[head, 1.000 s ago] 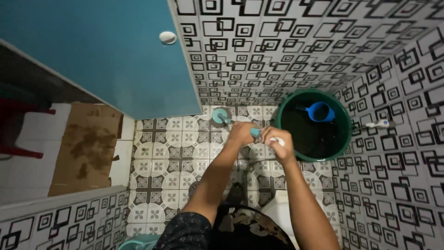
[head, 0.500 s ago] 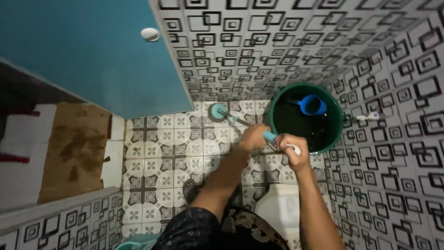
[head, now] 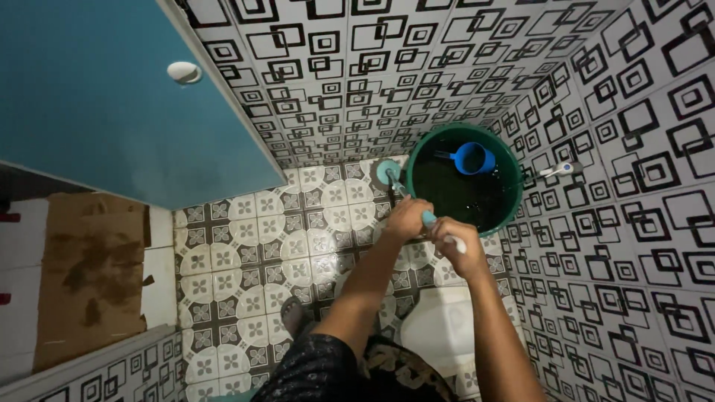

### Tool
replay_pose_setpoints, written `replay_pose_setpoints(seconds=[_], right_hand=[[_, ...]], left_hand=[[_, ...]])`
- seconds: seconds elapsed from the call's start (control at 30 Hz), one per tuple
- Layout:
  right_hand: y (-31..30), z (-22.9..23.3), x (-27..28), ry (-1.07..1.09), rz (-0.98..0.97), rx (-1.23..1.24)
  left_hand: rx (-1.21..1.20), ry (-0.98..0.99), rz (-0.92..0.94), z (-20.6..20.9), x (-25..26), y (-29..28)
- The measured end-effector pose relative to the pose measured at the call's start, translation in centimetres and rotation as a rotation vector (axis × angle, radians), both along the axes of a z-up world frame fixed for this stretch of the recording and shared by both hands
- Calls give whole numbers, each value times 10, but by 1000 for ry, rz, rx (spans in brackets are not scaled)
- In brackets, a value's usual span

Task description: Scrubbing the floor and walls of a bathroom using a brush.

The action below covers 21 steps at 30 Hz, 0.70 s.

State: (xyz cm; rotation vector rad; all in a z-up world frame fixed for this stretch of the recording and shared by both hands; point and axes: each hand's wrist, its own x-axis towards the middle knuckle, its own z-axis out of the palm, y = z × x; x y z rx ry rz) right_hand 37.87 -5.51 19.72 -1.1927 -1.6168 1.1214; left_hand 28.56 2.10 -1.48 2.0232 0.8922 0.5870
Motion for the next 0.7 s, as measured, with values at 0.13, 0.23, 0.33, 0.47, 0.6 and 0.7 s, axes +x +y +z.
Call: replay_pose_setpoints(seconds=[0.13,0.23,0.33,0.47,0.6,0.7], right_hand=[[5,-12,8,40,-4,-65],[19,-12,-7,72,34,-19],[31,-13,-35,182,-14,109],[42,-42,-58,217,-103,139],[50,-53,-86,287,-23,-35],[51,-55,-98,380,39,-34]], left_hand=[[46,9,68,-11,-3,-2],[-25,12,140,4,-27,3],[-3,157,217,9,-52,8],[67,101,469,-3,-91,7],[-251,299,583,26,-134,5],[-74,183,637,31,-145,-2]])
